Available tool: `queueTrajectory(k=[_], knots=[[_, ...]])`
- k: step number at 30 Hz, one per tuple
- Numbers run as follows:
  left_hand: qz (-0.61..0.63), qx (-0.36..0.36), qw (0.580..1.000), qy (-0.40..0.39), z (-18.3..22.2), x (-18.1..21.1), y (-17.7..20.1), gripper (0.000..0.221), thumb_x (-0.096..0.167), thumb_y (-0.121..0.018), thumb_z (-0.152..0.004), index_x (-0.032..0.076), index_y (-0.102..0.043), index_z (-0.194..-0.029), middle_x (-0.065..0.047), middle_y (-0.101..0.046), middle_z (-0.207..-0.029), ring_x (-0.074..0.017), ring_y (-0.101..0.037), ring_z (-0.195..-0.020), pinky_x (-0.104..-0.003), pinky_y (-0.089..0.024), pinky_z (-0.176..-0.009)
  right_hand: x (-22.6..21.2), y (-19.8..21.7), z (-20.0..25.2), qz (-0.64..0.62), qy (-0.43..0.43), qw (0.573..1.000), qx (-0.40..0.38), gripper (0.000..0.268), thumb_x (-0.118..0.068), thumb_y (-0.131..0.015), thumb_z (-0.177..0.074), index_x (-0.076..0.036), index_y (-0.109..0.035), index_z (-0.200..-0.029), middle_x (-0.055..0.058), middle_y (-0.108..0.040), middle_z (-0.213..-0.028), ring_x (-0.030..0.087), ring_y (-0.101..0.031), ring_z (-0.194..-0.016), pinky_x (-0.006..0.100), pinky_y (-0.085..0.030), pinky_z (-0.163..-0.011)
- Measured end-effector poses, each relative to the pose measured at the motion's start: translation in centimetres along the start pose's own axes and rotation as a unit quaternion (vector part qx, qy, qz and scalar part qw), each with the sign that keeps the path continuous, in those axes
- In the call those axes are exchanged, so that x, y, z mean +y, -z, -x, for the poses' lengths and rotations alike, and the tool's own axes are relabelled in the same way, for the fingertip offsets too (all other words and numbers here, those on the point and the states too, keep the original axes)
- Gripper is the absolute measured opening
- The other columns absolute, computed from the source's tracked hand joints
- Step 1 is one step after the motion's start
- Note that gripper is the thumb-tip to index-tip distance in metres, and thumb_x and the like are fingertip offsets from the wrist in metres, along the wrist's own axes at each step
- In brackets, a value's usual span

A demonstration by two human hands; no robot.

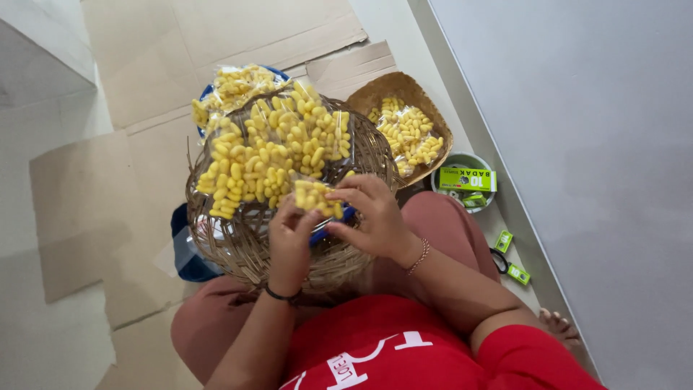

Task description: Processing and sorting yellow cocoons using a small hand stapler while sitting on the floor.

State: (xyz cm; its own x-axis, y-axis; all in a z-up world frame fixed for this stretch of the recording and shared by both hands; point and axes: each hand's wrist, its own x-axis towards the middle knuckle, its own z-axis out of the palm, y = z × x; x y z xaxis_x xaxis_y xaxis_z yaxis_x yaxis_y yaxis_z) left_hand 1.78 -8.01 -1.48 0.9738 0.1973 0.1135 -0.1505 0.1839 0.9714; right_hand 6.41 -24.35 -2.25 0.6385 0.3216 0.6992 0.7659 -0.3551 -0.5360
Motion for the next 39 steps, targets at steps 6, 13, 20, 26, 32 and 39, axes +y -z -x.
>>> queueTrajectory(k=[6, 13, 20, 26, 32, 39], knots=[[0.137, -0.009, 0.988, 0.074, -0.1, 1.2, -0.3, 0.035, 0.005, -0.067, -0.082, -0.008, -0.068, -0.115, -0.021, -0.071, -0.099, -0.0269, -0.072, -0.092, -0.047, -0.063, -0.083, 0.9, 0.3, 1.4, -0.254, -0.248, 0.934, -0.046, 0.068, -0.008, -0.088, -0.079, -0.009, -0.057, -0.139, 0.013, -0.071, -0.106, 0.024, -0.070, -0.092, 0.039, -0.058, -0.083], [0.028, -0.012, 0.999, 0.033, 0.6, -2.1, 0.2, 0.023, 0.001, -0.077, -0.090, -0.007, -0.071, -0.110, -0.017, -0.073, -0.094, -0.0174, -0.067, -0.085, -0.041, -0.063, -0.075, 1.4, 0.7, 2.2, -0.321, -0.256, 0.909, -0.077, 0.033, -0.014, -0.091, -0.079, -0.001, -0.072, -0.103, 0.007, -0.065, -0.077, 0.011, -0.062, -0.071, 0.027, -0.055, -0.065], [-0.004, -0.038, 0.999, 0.031, 0.1, -2.3, 0.6, 0.033, -0.003, -0.080, -0.084, -0.009, -0.068, -0.115, -0.023, -0.074, -0.097, -0.0235, -0.069, -0.087, -0.044, -0.062, -0.077, 0.7, 1.6, 0.7, -0.317, -0.215, 0.920, -0.087, 0.023, -0.018, -0.088, -0.083, -0.004, -0.071, -0.090, 0.005, -0.065, -0.068, 0.010, -0.062, -0.065, 0.025, -0.053, -0.060], [-0.016, -0.044, 0.998, 0.031, -1.1, -1.4, 0.3, 0.044, -0.002, -0.082, -0.082, -0.006, -0.067, -0.123, -0.021, -0.074, -0.101, -0.0217, -0.070, -0.089, -0.038, -0.063, -0.076, 2.3, 1.0, 0.2, -0.288, -0.201, 0.933, -0.082, 0.021, -0.017, -0.089, -0.081, -0.005, -0.074, -0.089, 0.005, -0.067, -0.069, 0.012, -0.064, -0.064, 0.026, -0.053, -0.059], [-0.077, -0.026, 0.997, 0.011, -3.1, 0.1, 3.8, 0.048, 0.002, -0.076, -0.088, 0.001, -0.064, -0.135, -0.019, -0.071, -0.112, -0.0248, -0.071, -0.098, -0.037, -0.061, -0.083, 9.8, 3.8, 1.4, -0.163, -0.267, 0.948, 0.060, 0.024, -0.016, -0.086, -0.086, -0.001, -0.068, -0.091, 0.009, -0.063, -0.072, 0.017, -0.058, -0.066, 0.032, -0.051, -0.063], [-0.100, 0.041, 0.994, -0.021, -4.3, 1.8, 8.6, 0.031, 0.008, -0.063, -0.102, -0.005, -0.065, -0.130, -0.024, -0.069, -0.111, -0.0289, -0.068, -0.099, -0.040, -0.058, -0.082, 22.2, 6.5, 4.4, 0.015, -0.452, 0.881, 0.140, 0.025, -0.028, -0.075, -0.097, -0.016, -0.059, -0.083, -0.001, -0.059, -0.063, 0.008, -0.052, -0.063, 0.023, -0.042, -0.061]])
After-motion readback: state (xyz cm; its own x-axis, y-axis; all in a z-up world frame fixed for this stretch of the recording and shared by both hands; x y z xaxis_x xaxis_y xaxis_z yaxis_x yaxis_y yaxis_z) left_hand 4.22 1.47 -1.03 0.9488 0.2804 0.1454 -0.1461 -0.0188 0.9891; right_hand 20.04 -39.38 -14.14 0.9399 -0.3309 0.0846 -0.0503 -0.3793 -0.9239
